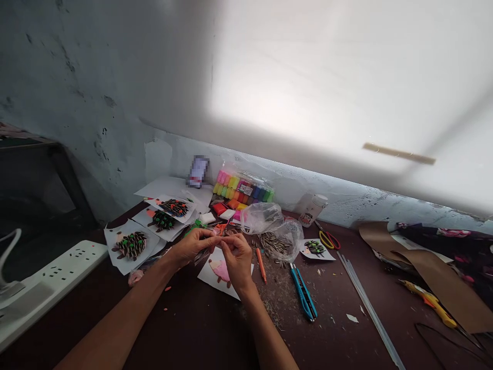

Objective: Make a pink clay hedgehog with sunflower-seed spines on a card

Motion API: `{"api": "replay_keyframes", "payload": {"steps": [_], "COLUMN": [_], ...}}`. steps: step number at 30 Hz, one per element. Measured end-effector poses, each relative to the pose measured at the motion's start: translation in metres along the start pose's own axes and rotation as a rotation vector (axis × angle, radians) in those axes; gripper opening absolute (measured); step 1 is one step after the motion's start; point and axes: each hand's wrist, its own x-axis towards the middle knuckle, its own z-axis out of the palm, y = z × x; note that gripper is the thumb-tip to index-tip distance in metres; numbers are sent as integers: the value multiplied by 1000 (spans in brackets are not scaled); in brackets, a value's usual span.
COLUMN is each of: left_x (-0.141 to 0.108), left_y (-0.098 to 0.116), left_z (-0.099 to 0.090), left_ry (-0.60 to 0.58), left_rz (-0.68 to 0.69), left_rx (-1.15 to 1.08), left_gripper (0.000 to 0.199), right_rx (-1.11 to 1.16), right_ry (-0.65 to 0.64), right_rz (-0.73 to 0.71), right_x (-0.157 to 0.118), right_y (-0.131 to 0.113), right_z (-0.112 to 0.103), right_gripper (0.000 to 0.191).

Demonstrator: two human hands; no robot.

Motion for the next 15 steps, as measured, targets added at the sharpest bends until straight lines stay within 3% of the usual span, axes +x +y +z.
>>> {"api": "replay_keyframes", "payload": {"steps": [6,15], "left_x": [2,1], "left_y": [-5,-4], "left_z": [-2,-1], "left_ry": [33,32], "left_rz": [-23,-73], "left_rx": [-89,-150], "left_gripper": [34,33], "right_rx": [6,-55], "right_ry": [-60,-29], "right_rz": [-18,-58], "right_x": [-1,0], "right_y": [3,2], "right_z": [0,0], "right_gripper": [12,10]}}
